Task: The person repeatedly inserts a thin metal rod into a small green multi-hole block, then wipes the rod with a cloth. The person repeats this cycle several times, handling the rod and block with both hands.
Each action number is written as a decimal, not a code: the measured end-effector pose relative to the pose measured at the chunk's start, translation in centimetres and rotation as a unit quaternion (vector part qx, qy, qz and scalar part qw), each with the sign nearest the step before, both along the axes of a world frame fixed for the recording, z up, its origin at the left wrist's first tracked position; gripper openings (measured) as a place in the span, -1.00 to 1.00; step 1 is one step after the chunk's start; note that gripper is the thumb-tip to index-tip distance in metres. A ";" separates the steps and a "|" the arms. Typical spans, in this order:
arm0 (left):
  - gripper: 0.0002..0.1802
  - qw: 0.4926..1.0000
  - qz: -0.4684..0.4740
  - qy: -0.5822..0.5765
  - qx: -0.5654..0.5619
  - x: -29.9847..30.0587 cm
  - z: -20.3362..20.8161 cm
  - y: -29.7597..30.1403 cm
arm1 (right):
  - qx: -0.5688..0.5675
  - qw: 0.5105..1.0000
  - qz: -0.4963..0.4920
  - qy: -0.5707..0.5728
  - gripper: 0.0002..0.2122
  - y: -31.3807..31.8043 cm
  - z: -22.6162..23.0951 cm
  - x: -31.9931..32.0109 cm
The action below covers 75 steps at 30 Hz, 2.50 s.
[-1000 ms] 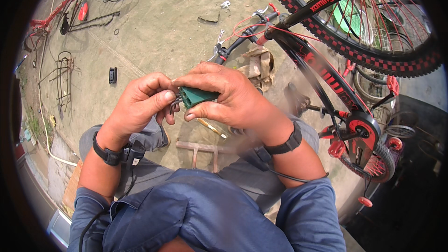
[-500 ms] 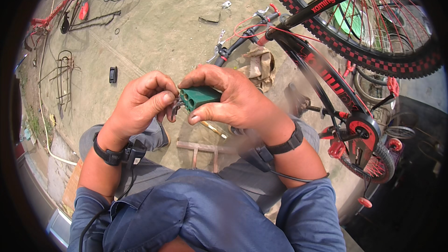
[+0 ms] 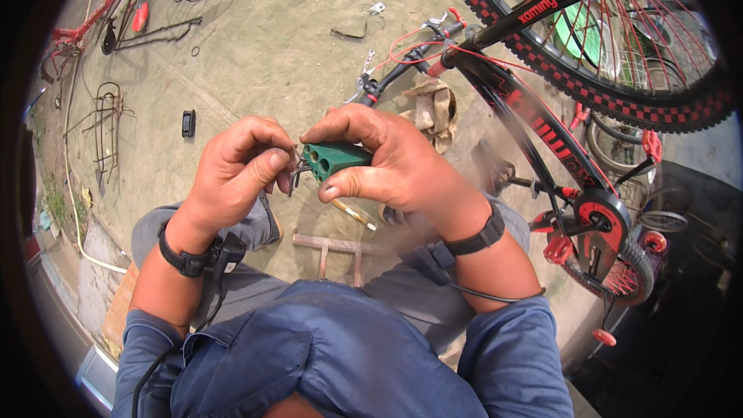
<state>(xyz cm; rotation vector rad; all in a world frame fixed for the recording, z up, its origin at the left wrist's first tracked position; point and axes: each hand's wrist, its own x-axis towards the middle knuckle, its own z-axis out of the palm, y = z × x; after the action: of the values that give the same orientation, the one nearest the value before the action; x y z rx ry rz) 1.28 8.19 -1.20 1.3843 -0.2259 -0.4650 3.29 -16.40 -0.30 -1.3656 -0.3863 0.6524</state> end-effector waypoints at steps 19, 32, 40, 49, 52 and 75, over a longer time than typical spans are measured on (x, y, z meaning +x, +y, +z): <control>-0.86 0.999 0.000 -0.052 -0.003 0.0 -0.4 0.0 | 0.015 0.998 0.035 -0.045 -0.56 0.0 -0.2 0.4; -0.89 0.997 -0.054 0.054 -0.024 -0.1 -0.2 0.7 | -0.015 0.986 0.054 -0.160 -0.56 0.1 -0.3 0.5; -0.90 0.998 0.004 -0.047 -0.032 -0.4 -0.4 -0.4 | -0.012 0.995 0.032 -0.097 -0.56 -0.1 -0.1 0.5; -0.82 0.954 0.012 -0.272 0.127 0.4 -0.5 0.0 | 0.001 0.998 0.029 -0.060 -0.55 0.1 -0.2 0.3; -0.76 0.937 0.027 -0.317 0.146 0.6 -0.5 -0.1 | 0.005 0.998 0.034 -0.048 -0.56 0.2 -0.5 0.3; -0.73 0.915 0.014 -0.360 0.180 0.6 0.3 0.0 | 0.051 0.991 0.041 0.115 -0.45 0.3 -0.4 -0.2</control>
<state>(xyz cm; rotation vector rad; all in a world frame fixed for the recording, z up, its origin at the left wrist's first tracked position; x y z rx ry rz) 1.90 8.17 -0.95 1.8828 -0.7485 0.0609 3.07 -16.14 -0.66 -1.1671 -0.2885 0.8379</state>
